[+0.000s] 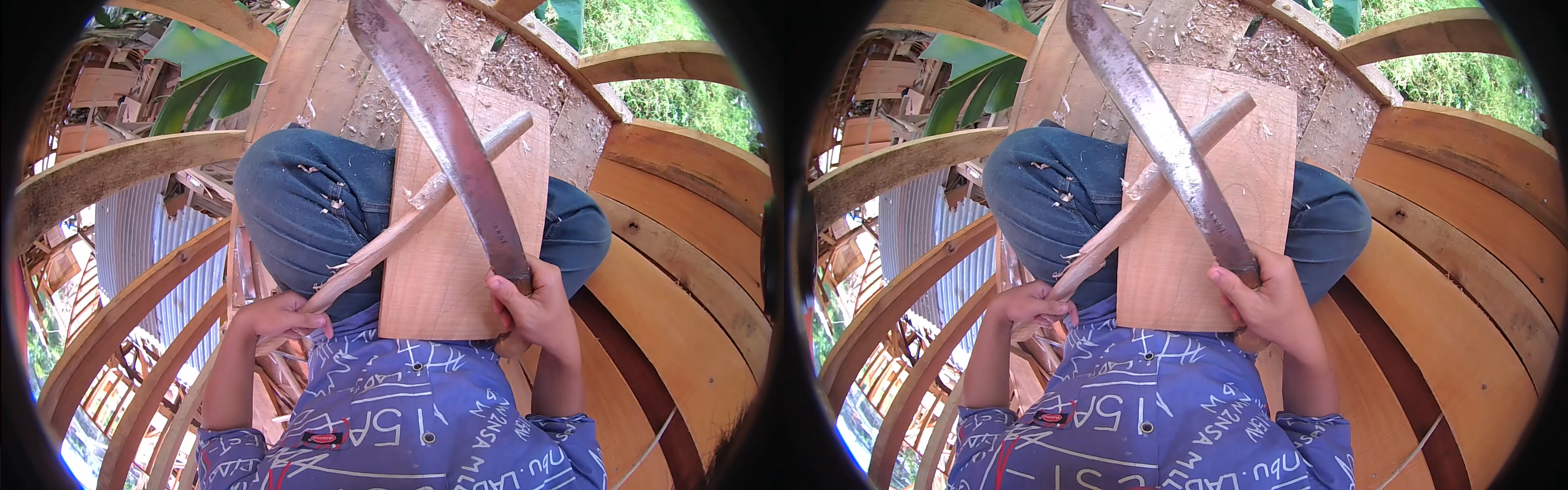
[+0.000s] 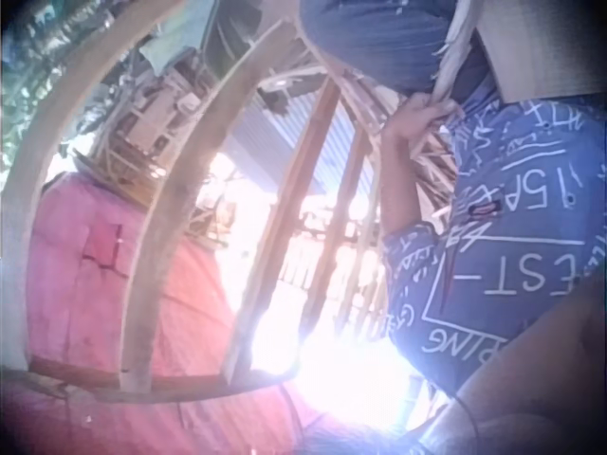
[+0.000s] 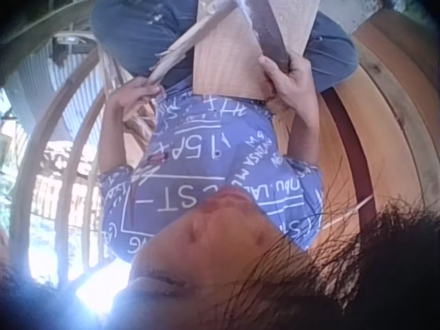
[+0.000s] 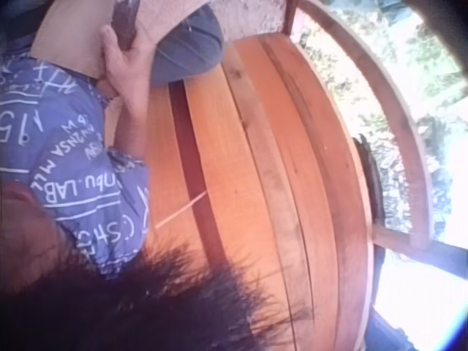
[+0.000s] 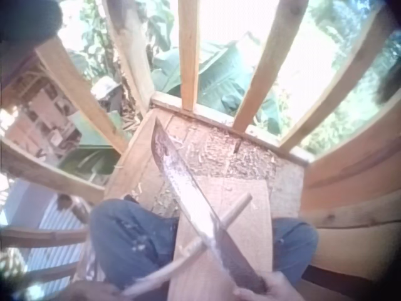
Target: The person sits cross-legged on a wooden floor and uses a curved blade to shave and shape a rectangular piece of wood. They hold the wood with their left hand and repeatedly draw the blade across the surface with their right hand, removing thin strips of wood.
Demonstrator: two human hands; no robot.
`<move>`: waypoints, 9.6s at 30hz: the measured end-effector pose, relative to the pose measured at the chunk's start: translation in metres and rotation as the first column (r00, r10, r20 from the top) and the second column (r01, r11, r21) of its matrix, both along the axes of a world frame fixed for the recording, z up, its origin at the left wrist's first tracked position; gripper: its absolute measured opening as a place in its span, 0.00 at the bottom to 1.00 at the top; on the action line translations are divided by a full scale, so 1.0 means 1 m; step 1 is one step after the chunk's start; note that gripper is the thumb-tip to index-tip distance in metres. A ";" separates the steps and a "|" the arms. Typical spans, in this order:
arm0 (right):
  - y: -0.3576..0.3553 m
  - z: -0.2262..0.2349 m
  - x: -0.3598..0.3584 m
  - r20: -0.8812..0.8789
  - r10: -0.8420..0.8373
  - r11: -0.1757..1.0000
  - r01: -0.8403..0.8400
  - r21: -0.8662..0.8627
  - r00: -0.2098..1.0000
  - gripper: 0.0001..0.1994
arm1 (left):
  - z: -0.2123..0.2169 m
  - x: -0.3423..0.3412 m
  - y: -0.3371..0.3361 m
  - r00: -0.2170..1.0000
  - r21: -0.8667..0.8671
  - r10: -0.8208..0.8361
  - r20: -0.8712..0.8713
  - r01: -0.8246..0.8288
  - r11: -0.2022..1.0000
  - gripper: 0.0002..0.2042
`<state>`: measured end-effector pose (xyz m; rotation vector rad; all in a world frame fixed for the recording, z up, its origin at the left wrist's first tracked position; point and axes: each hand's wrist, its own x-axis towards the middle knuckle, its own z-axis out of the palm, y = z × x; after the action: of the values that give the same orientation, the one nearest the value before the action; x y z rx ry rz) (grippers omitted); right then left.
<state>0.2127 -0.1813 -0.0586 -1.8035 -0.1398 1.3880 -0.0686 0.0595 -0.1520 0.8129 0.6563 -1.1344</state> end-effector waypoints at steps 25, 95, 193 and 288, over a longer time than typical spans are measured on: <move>0.024 -0.001 0.001 0.106 -0.214 0.975 0.207 0.075 0.971 0.08 | 0.003 0.004 -0.003 0.997 0.076 -0.020 0.078 0.014 0.997 0.21; 0.003 0.011 0.020 0.220 -0.180 0.984 0.177 0.034 0.959 0.09 | -0.001 -0.002 -0.002 0.988 0.087 -0.120 0.092 0.112 0.990 0.19; -0.001 0.004 0.000 -0.043 0.060 0.992 -0.055 0.111 0.997 0.10 | -0.003 -0.006 0.000 0.995 0.058 -0.099 0.017 0.097 0.994 0.19; 0.003 0.021 0.021 0.029 -0.102 0.986 0.097 0.138 0.994 0.08 | 0.019 -0.002 -0.030 0.986 0.509 -0.114 0.124 0.035 0.860 0.14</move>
<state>0.2334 -0.1788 -0.0381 -1.6999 -0.1573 1.2462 -0.0705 0.0294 -0.1328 1.3720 0.8158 -0.9646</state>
